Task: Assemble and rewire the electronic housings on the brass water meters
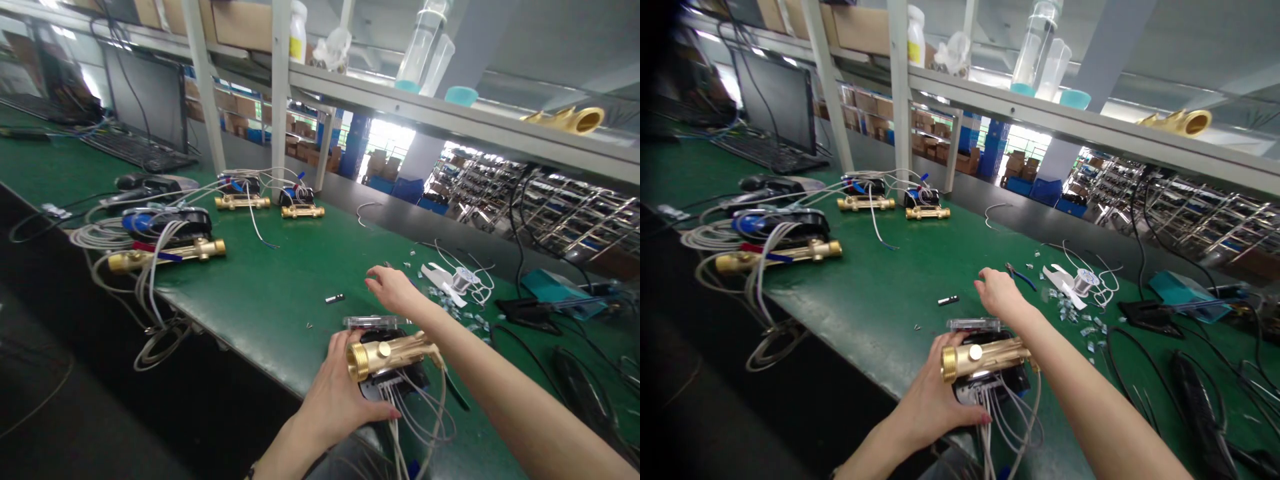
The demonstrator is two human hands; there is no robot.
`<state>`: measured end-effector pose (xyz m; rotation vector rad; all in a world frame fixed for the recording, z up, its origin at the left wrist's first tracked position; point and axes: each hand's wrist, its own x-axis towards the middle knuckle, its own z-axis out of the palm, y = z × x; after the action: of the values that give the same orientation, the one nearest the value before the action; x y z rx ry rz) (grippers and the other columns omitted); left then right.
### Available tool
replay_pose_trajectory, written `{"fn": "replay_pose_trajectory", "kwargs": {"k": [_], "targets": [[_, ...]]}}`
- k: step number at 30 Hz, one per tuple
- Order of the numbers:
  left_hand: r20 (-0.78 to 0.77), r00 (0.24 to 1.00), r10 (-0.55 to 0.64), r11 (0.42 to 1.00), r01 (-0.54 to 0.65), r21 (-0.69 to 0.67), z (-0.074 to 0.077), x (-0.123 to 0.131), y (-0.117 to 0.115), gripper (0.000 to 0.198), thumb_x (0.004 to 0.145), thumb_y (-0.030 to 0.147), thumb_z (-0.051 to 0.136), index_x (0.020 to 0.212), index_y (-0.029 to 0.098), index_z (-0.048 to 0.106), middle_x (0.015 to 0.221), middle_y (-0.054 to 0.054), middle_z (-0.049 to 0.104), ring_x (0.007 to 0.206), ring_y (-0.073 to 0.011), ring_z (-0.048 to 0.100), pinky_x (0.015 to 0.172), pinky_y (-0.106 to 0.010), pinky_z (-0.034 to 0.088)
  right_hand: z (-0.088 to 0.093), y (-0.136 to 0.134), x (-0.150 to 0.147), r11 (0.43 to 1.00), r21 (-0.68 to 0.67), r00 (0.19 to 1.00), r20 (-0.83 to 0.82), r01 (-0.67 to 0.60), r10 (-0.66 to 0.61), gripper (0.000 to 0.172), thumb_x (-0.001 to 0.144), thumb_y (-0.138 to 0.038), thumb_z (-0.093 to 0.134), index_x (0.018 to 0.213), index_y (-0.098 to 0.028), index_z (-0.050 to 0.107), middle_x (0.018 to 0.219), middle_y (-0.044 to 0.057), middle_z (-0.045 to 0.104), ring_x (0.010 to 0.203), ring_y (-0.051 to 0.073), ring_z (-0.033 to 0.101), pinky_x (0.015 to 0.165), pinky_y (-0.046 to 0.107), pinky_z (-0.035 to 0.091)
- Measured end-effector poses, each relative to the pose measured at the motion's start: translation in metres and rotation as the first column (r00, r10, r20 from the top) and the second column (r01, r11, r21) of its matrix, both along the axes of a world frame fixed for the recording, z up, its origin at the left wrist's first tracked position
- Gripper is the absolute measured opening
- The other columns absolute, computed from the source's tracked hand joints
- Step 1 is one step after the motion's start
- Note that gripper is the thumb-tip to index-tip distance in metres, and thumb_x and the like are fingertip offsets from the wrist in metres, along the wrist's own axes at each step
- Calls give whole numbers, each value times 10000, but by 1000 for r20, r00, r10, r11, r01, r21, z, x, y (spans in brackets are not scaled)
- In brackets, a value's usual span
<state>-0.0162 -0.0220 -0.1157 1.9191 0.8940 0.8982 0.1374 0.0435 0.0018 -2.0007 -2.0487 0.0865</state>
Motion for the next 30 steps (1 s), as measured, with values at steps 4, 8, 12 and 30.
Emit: {"fn": "replay_pose_trajectory", "kwargs": {"k": [4, 8, 12, 30], "targets": [[19, 1000, -18, 999, 18, 31, 0, 0, 0, 1053, 429, 354, 911, 1339, 233, 395, 1289, -96, 469, 1234, -312, 403, 1061, -505, 375, 12, -46, 2, 995, -24, 995, -16, -95, 94, 199, 974, -297, 481, 943, -181, 639, 846, 19, 652, 793, 149, 603, 739, 294, 472], [45, 999, -14, 996, 10, 86, -2, 1, -1, 1071, 460, 323, 901, 1367, 243, 336, 1317, -107, 446, 1250, -316, 394, 1068, -521, 369, 20, -106, 1, 972, -11, 970, 61, -236, 236, 136, 869, -209, 545, 980, -173, 617, 948, 49, 631, 914, 213, 555, 813, 357, 430], [18, 1000, -18, 993, 16, 115, -1, 3, -1, 1110, 469, 315, 894, 1394, 224, 288, 1356, -133, 414, 1285, -332, 374, 1080, -541, 359, 3, -126, -1, 972, -79, 965, 122, -223, 231, 319, 724, -41, 520, 1017, -143, 593, 989, 86, 615, 959, 264, 533, 855, 414, 396], [180, 978, 107, 970, -63, -234, 39, -8, -50, 383, 925, 513, 419, 809, 185, 579, 746, -27, 590, 682, -151, 597, 671, -275, 505, -39, -160, 53, 907, 113, 639, -744, 405, -193, 366, 835, -503, 575, 917, -148, 610, 838, 87, 694, 756, 239, 655, 655, 313, 503]]}}
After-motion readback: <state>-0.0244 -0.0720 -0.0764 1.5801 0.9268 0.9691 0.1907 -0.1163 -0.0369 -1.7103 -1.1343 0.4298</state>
